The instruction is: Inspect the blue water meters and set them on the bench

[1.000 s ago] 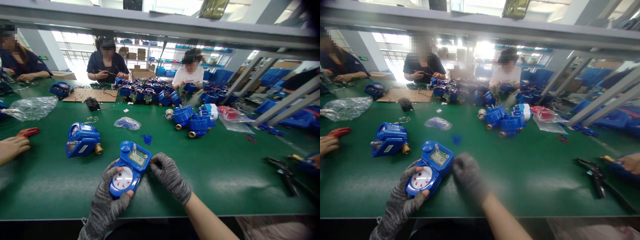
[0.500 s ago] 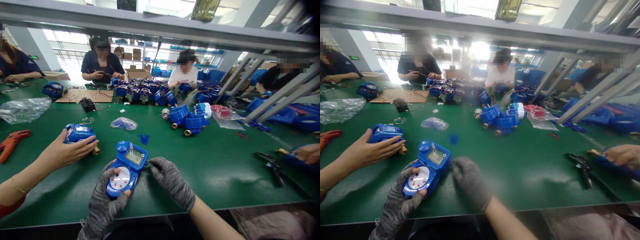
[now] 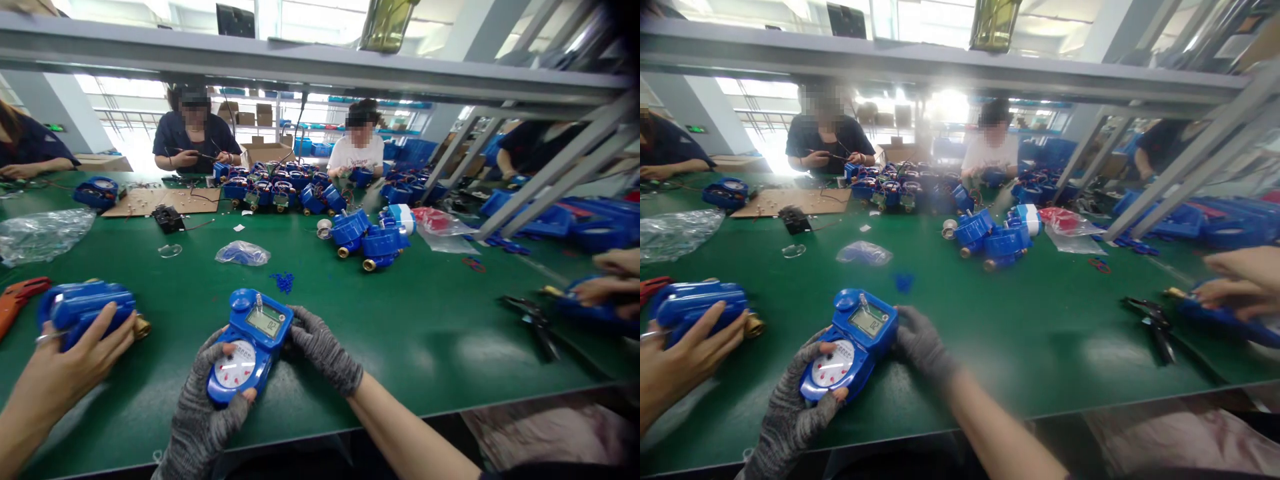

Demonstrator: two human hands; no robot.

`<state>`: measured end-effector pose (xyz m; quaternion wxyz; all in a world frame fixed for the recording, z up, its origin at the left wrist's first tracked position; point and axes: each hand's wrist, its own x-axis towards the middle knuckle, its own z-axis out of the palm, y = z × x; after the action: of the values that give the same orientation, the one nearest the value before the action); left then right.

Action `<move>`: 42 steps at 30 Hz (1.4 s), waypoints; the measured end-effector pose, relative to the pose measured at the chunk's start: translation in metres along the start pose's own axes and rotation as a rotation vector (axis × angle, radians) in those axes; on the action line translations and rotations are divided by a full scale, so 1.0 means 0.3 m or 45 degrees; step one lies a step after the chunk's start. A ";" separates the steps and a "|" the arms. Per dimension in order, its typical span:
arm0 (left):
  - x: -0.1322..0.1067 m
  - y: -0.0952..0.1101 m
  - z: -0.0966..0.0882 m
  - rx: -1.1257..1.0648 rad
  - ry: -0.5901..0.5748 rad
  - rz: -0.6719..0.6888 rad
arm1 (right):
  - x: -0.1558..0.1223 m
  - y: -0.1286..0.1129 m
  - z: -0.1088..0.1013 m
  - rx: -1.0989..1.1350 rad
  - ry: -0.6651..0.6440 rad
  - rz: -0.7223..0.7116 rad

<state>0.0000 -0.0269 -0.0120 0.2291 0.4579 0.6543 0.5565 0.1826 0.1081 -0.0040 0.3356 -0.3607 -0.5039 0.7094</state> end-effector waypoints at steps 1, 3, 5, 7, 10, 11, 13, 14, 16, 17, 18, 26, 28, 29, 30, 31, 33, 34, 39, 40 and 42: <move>0.004 0.005 -0.010 0.002 -0.013 -0.021 | -0.015 0.017 0.014 0.003 0.029 -0.022; 0.013 0.016 -0.033 0.037 0.028 -0.097 | -0.057 0.058 0.045 0.025 0.077 -0.052; 0.020 0.023 -0.055 0.092 0.148 -0.169 | -0.099 0.089 0.064 0.042 0.033 -0.039; 0.031 0.026 -0.067 0.145 0.252 -0.223 | -0.109 0.092 0.046 -0.043 -0.126 0.008; 0.056 0.029 -0.064 0.170 0.308 -0.253 | -0.013 0.040 -0.062 -0.553 -0.075 -0.121; 0.067 0.031 -0.059 0.148 0.313 -0.248 | 0.048 0.017 -0.109 -0.825 0.130 -0.241; 0.090 0.035 -0.049 0.049 0.294 -0.229 | 0.185 -0.022 -0.193 -1.219 0.381 -0.312; 0.102 0.037 -0.045 -0.005 0.278 -0.221 | 0.250 -0.034 -0.224 -1.302 0.420 -0.317; 0.126 0.038 -0.039 -0.100 0.232 -0.209 | 0.355 -0.045 -0.258 -1.397 0.424 -0.295; 0.137 0.037 -0.038 -0.140 0.209 -0.212 | 0.390 -0.045 -0.263 -1.442 0.420 -0.287; 0.146 0.035 -0.037 -0.175 0.186 -0.219 | 0.416 -0.043 -0.262 -1.485 0.418 -0.279; 0.197 0.013 -0.029 -0.392 0.105 -0.217 | 0.476 -0.043 -0.238 -1.672 0.386 -0.229; 0.203 0.004 -0.030 -0.403 0.083 -0.206 | 0.480 -0.052 -0.241 -1.677 0.390 -0.229; 0.205 0.000 -0.032 -0.410 0.074 -0.202 | 0.475 -0.058 -0.241 -1.671 0.397 -0.235; 0.205 -0.004 -0.033 -0.418 0.068 -0.198 | 0.462 -0.065 -0.238 -1.659 0.401 -0.248; 0.205 -0.008 -0.034 -0.423 0.062 -0.193 | 0.439 -0.073 -0.233 -1.643 0.400 -0.265; 0.204 -0.011 -0.035 -0.413 0.051 -0.174 | 0.362 -0.086 -0.212 -1.600 0.359 -0.323; 0.204 -0.010 -0.035 -0.405 0.050 -0.163 | 0.310 -0.091 -0.197 -1.551 0.293 -0.390; 0.211 -0.002 -0.027 -0.432 0.029 -0.116 | 0.039 -0.083 -0.105 -1.267 -0.165 -0.809; 0.213 -0.002 -0.027 -0.446 0.018 -0.113 | 0.007 -0.075 -0.090 -1.282 -0.195 -0.826; 0.216 -0.007 -0.027 -0.470 -0.002 -0.119 | -0.027 -0.059 -0.069 -1.328 -0.211 -0.833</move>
<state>-0.0381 0.0243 0.0018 0.3353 0.3777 0.5616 0.6554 0.2062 0.1158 0.0095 0.2751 -0.2479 -0.8930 0.2557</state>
